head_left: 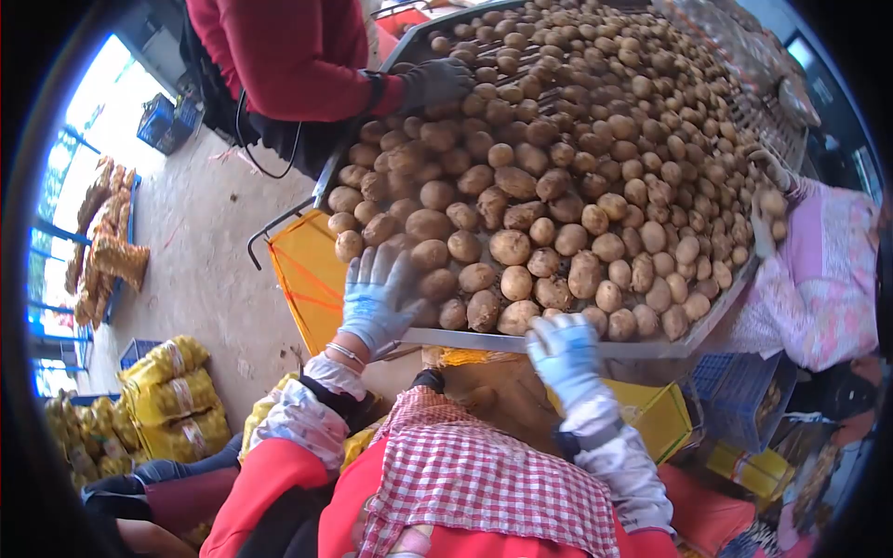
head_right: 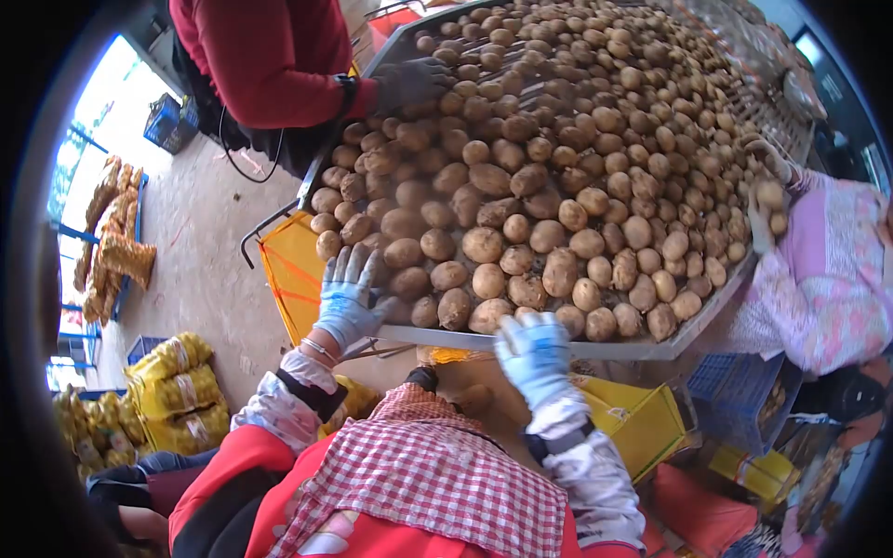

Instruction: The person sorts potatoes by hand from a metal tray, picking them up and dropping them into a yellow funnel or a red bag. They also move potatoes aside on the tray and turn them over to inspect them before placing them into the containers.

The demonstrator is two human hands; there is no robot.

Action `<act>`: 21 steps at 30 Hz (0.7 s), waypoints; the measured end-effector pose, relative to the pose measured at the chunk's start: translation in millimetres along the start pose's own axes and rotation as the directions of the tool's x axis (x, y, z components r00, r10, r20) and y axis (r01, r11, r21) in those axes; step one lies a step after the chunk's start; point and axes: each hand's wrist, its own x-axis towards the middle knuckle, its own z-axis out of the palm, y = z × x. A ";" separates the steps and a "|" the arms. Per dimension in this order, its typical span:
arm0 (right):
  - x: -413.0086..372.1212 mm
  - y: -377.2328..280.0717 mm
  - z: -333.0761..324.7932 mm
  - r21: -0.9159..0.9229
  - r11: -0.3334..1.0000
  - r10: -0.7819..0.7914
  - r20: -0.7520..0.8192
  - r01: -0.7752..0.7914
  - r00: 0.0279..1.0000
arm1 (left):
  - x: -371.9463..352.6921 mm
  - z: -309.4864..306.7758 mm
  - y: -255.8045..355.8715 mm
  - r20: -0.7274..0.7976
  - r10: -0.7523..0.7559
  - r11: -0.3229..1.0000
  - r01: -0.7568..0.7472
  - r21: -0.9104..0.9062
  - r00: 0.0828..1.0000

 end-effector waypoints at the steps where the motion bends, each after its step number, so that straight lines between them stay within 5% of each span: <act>1: 11.7 -13.4 7.9 -0.012 1.000 0.024 0.103 -0.023 0.994 | -0.4 0.3 -11.6 0.021 -0.028 1.000 0.028 -0.002 0.999; 5: 35.7 -27.0 16.4 0.222 0.975 -0.021 0.000 0.020 1.000 | 6.0 -16.5 -19.6 0.021 -0.119 0.992 0.118 0.042 0.993; 7: 35.7 -11.1 13.7 0.199 0.974 0.115 -0.044 -0.104 0.992 | 17.3 -30.7 11.7 0.004 0.061 0.979 -0.059 -0.197 0.998; 8: 34.7 -4.2 10.8 0.078 0.975 0.216 -0.081 -0.210 0.973 | 9.6 -4.2 11.4 -0.156 0.199 0.955 -0.227 -0.189 0.967; 9: 35.5 -1.6 9.5 -0.069 0.967 0.250 0.055 -0.246 0.967 | 8.6 -1.1 11.0 -0.155 0.184 0.956 -0.213 -0.203 0.971; 11: 34.9 -12.8 16.7 -0.048 0.999 0.010 0.095 -0.005 0.995 | 8.0 2.5 9.1 -0.045 0.113 0.984 -0.118 -0.135 0.993; 13: 44.8 -39.8 25.7 0.289 0.954 0.059 0.090 -0.082 0.994 | 8.5 -1.9 -3.1 -0.035 0.100 0.987 -0.104 -0.119 0.994; 15: 58.7 -33.2 29.7 0.340 0.930 0.097 0.133 -0.137 0.986 | 14.5 -9.4 -17.3 0.022 -0.056 0.998 0.056 -0.013 0.998; 18: 94.4 4.9 23.6 -0.013 0.999 0.051 -0.119 -0.053 0.992 | 26.0 -10.2 -14.3 -0.056 0.005 0.994 -0.011 -0.108 0.998; 21: 120.4 8.4 38.7 -0.388 0.919 0.156 0.201 -0.067 0.967 | 34.4 -5.2 27.0 -0.185 0.276 0.925 -0.313 -0.215 0.943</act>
